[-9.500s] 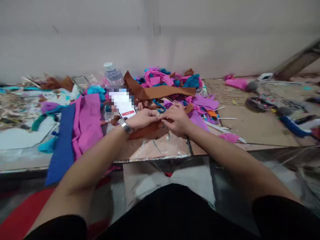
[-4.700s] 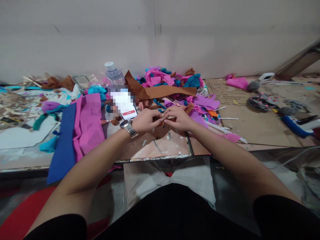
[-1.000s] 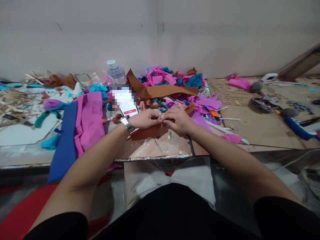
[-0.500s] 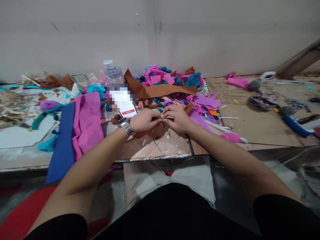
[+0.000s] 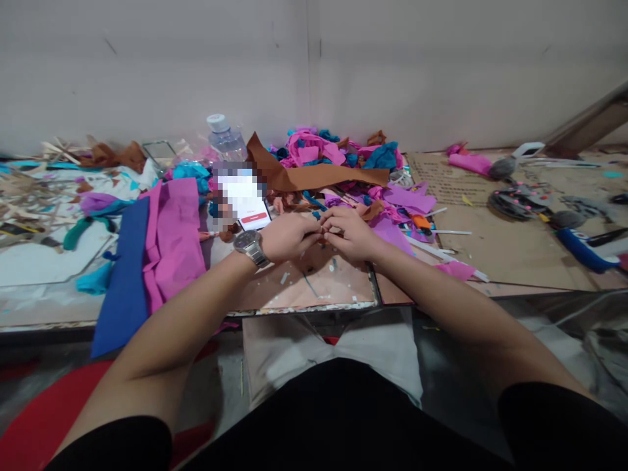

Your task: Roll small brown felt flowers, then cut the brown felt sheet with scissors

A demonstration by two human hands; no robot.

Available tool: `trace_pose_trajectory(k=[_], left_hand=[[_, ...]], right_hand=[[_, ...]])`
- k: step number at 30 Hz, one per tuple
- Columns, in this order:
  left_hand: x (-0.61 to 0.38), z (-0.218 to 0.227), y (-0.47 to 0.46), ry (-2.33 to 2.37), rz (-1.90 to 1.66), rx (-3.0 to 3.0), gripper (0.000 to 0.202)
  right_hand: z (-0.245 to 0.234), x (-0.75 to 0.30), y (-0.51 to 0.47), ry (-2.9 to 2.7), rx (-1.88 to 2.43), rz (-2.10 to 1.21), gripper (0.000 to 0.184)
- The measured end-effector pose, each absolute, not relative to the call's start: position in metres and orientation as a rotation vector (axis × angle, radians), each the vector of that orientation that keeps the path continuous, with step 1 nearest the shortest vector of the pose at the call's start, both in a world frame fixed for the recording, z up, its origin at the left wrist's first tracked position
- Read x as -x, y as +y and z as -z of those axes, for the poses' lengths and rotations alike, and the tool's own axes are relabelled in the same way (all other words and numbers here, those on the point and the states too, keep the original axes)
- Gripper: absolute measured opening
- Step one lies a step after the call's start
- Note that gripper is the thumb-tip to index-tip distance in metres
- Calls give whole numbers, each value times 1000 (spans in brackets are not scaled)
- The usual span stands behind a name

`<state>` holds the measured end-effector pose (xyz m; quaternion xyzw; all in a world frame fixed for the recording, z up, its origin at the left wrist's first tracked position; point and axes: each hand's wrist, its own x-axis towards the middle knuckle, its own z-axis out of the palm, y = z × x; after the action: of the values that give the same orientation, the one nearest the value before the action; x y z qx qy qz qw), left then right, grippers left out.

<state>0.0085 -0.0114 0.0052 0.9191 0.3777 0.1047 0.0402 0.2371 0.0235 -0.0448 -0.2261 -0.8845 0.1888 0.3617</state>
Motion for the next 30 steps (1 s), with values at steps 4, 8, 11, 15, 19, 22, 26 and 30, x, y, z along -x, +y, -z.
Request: trace_pose_trajectory(k=[4, 8, 11, 15, 19, 22, 26, 30], left_hand=[[-11, -5, -12, 1159, -320, -2805, 31], [-11, -4, -12, 1158, -398, -2724, 26], [-10, -4, -11, 1150, -453, -2637, 25], [-9, -5, -10, 1169, -432, -2615, 31], [-10, -5, -11, 1162, -424, -2606, 28], [-9, -5, -11, 1113, -444, -2568, 27], [-3, -6, -6, 1030, -438, -2455, 28], [3, -7, 1, 1018, -390, -2356, 29]], right_hand=[[43, -237, 23, -2295, 600, -506, 9], [40, -237, 22, -2303, 612, -520, 11], [40, -238, 22, -2269, 596, -521, 11], [43, -239, 25, -2230, 561, -493, 7], [45, -239, 25, -2245, 547, -472, 9], [43, -238, 23, -2250, 560, -491, 9], [41, -237, 22, -2228, 573, -539, 9], [41, -239, 24, -2200, 584, -561, 10]])
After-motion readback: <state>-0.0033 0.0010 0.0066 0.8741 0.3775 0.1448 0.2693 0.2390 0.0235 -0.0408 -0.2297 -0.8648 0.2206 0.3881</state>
